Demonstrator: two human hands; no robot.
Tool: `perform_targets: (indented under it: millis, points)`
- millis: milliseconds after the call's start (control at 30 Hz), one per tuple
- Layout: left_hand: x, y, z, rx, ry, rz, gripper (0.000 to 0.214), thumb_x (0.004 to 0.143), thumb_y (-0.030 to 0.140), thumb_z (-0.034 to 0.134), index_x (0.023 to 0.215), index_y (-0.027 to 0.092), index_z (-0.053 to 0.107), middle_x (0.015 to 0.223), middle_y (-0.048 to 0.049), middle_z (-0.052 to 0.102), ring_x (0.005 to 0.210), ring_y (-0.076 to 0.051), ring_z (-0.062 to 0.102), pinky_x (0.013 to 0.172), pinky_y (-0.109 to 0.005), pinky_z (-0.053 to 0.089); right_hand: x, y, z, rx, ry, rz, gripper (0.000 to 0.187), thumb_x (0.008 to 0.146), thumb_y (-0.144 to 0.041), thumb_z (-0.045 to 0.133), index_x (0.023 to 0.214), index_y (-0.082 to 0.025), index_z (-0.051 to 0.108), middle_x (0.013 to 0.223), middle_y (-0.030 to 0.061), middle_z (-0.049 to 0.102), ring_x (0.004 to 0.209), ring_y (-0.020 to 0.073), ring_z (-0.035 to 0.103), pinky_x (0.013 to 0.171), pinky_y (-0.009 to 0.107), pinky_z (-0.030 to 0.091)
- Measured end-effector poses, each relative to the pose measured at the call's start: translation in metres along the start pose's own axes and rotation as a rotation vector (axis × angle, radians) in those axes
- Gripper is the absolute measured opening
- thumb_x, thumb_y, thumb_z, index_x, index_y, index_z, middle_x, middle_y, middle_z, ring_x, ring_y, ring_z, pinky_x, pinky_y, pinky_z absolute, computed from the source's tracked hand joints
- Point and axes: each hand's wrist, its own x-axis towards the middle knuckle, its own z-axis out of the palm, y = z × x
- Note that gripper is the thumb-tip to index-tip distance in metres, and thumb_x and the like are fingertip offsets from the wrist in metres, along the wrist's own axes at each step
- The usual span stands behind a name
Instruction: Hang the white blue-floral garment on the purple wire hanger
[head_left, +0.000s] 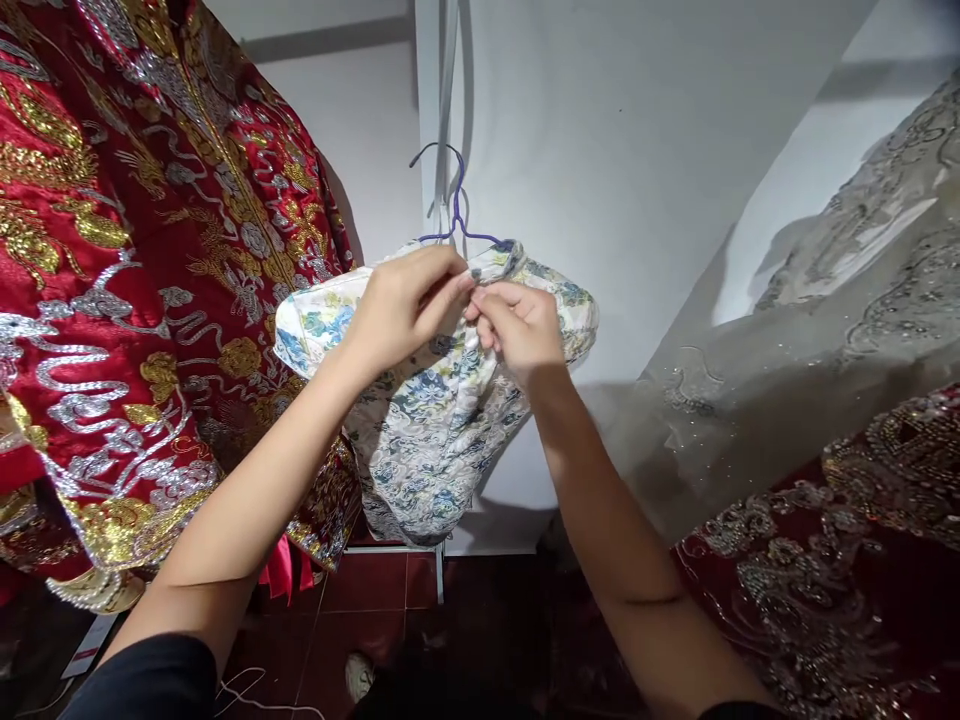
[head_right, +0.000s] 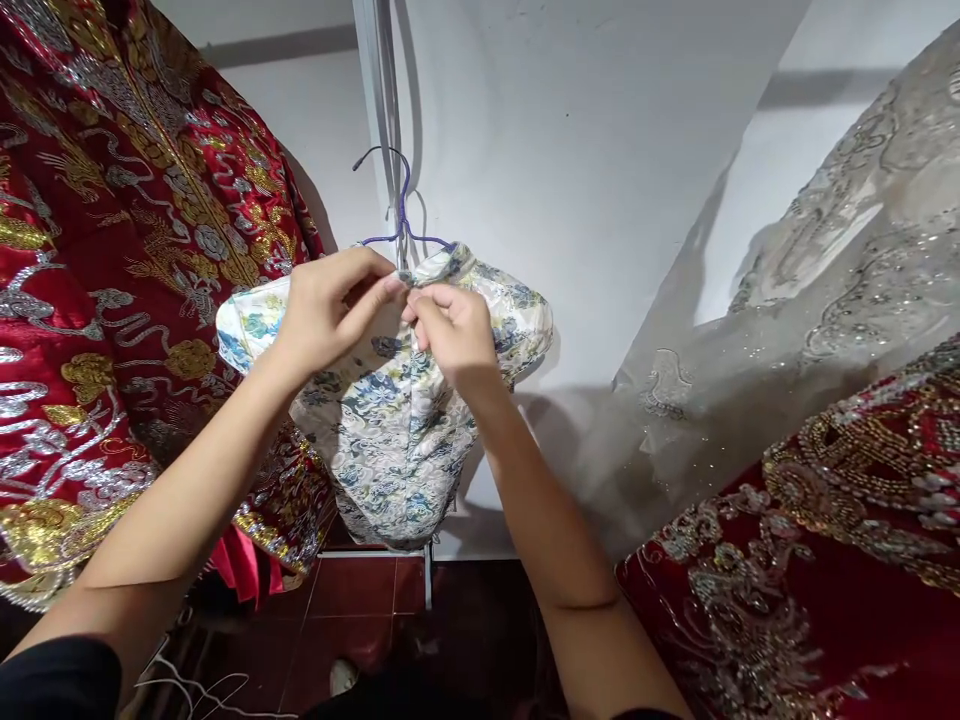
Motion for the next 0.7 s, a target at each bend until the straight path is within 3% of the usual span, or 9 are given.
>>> perform_targets:
  millis: [100,200,267,333,367,467,500,600,700]
  points:
    - [-0.001,-0.009,-0.013,0.020,0.241,-0.095,0.035,0.103,0.036,0.042,0.092,0.012,0.064,0.083,-0.0017,0.062,0.087,-0.013,0.064,0.080,-0.029,0.047,-0.014,0.023,0.002,-0.064,-0.102,0.079,0.027,0.087,-0.031,0.059,0.063,-0.019,0.064,0.045,-0.0039,0.049,0.041,0.0090,0.040,0.044,0.023,0.030]
    - [-0.018,-0.040,-0.041,-0.050,0.529,-0.235,0.052,0.104,0.032,0.019,0.093,0.003,0.061,0.085,-0.0013,0.058,0.095,-0.010,0.063,0.084,-0.031,0.042,-0.044,0.041,-0.003,-0.073,-0.148,0.145,0.031,0.087,-0.028,0.058,0.058,-0.019,0.061,0.042,-0.0045,0.046,0.041,0.0098,0.040,0.046,0.025,0.032]
    - [-0.043,-0.066,-0.058,-0.245,0.691,-0.426,0.039,0.103,0.031,0.032,0.090,0.006,0.059,0.083,0.0002,0.060,0.092,-0.012,0.063,0.085,-0.032,0.045,-0.065,0.045,-0.006,-0.023,-0.148,0.168,0.034,0.087,-0.029,0.058,0.055,-0.020,0.058,0.041,-0.0049,0.044,0.040,0.0099,0.040,0.048,0.025,0.034]
    - [-0.075,-0.086,-0.062,-0.626,0.744,-0.649,0.024,0.101,0.030,0.045,0.089,0.013,0.056,0.087,0.0007,0.064,0.095,-0.011,0.063,0.094,-0.032,0.047,-0.084,0.047,-0.006,0.036,-0.165,0.199,0.035,0.088,-0.031,0.060,0.056,-0.020,0.059,0.042,-0.0044,0.046,0.041,0.0102,0.042,0.049,0.025,0.035]
    - [-0.092,-0.092,-0.058,-0.787,0.799,-0.731,0.024,0.101,0.032,0.045,0.086,0.015,0.054,0.087,0.0003,0.067,0.095,-0.011,0.063,0.098,-0.031,0.047,-0.093,0.048,-0.005,0.062,-0.184,0.221,0.034,0.088,-0.033,0.060,0.057,-0.020,0.060,0.044,-0.0038,0.048,0.041,0.0105,0.043,0.049,0.026,0.035]
    - [-0.137,-0.088,-0.020,-0.862,0.753,-0.819,0.024,0.098,0.034,0.043,0.090,0.016,0.058,0.093,-0.0078,0.072,0.102,-0.018,0.064,0.101,-0.039,0.049,-0.115,0.056,0.002,0.148,-0.202,0.299,0.034,0.089,-0.035,0.059,0.059,-0.020,0.062,0.046,-0.0027,0.050,0.041,0.0111,0.044,0.047,0.026,0.034]
    - [-0.149,-0.082,-0.003,-0.886,0.742,-0.858,0.027,0.096,0.038,0.044,0.094,0.016,0.060,0.094,-0.0097,0.072,0.103,-0.020,0.065,0.098,-0.040,0.051,-0.122,0.061,0.004,0.182,-0.190,0.328,0.035,0.090,-0.036,0.059,0.059,-0.020,0.062,0.047,-0.0026,0.050,0.041,0.0110,0.043,0.047,0.026,0.034]
    - [-0.172,-0.053,0.046,-1.091,0.726,-1.192,0.024,0.085,0.039,0.060,0.090,0.016,0.066,0.086,-0.0074,0.072,0.089,-0.020,0.067,0.084,-0.032,0.053,-0.146,0.077,0.001,0.248,-0.132,0.423,0.036,0.089,-0.037,0.060,0.058,-0.019,0.061,0.046,-0.0027,0.047,0.041,0.0107,0.042,0.047,0.026,0.033]
    - [-0.180,-0.026,0.074,-1.158,0.611,-1.271,0.017,0.072,0.029,0.075,0.079,0.014,0.067,0.072,-0.0013,0.067,0.066,-0.014,0.061,0.066,-0.024,0.048,-0.170,0.089,-0.015,0.182,-0.100,0.525,0.037,0.088,-0.037,0.058,0.056,-0.019,0.058,0.042,-0.0036,0.043,0.040,0.0103,0.040,0.047,0.026,0.031]
